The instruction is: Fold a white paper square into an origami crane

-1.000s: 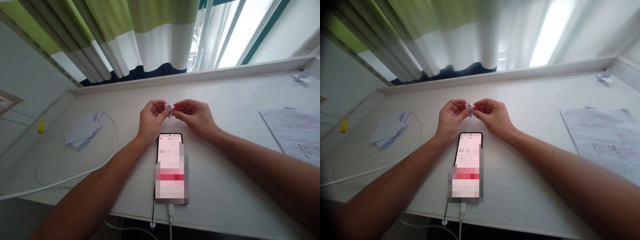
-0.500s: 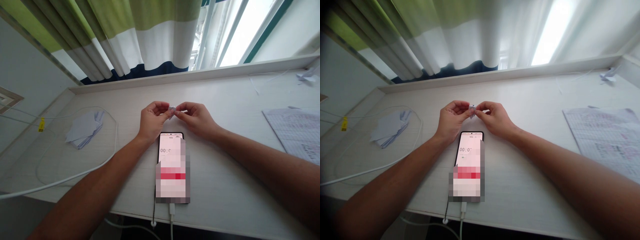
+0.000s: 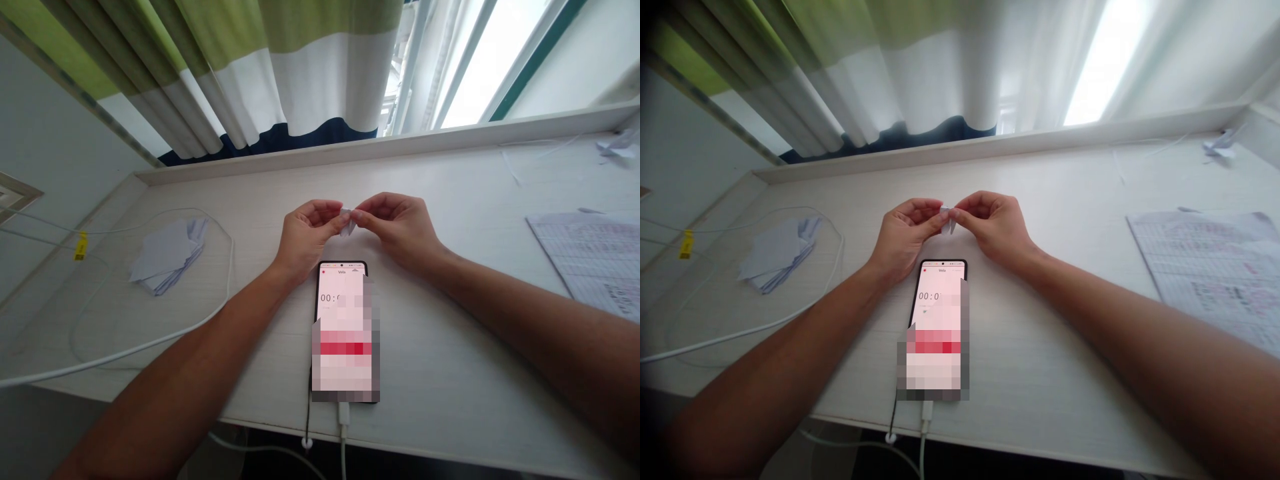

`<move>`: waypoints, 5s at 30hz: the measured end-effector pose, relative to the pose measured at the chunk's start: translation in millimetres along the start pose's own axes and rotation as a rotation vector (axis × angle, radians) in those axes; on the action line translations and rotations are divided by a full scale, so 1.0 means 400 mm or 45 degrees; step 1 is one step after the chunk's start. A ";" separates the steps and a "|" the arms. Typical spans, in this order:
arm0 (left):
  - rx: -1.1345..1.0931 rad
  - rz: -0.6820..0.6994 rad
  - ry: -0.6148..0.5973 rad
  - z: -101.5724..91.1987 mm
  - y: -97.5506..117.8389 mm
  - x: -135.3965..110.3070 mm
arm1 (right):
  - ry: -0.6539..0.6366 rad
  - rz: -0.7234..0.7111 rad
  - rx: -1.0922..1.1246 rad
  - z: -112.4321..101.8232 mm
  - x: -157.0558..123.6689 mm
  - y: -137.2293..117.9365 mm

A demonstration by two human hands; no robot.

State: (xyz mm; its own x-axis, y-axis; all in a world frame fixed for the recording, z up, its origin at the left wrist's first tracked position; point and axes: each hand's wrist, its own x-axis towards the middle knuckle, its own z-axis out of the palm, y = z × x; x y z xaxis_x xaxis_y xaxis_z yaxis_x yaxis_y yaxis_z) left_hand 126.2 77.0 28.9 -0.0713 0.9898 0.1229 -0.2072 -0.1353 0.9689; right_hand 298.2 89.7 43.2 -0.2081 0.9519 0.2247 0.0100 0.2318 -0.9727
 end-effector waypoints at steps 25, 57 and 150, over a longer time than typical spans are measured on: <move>0.083 0.069 0.029 -0.003 0.010 -0.001 | -0.049 -0.015 -0.009 -0.001 0.001 0.007; 0.261 0.331 -0.154 0.002 -0.008 -0.006 | -0.015 0.270 0.632 -0.013 0.032 0.036; -0.016 0.038 -0.125 -0.006 0.016 0.004 | -0.089 -0.058 0.162 -0.002 0.009 0.013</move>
State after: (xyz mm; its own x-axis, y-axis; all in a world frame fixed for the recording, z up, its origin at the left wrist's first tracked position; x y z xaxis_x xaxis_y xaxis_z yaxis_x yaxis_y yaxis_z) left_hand 122.4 77.4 34.8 0.0181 0.9848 0.1730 -0.2186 -0.1649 0.9618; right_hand 298.2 94.5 38.8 -0.2728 0.9239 0.2682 -0.1243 0.2426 -0.9621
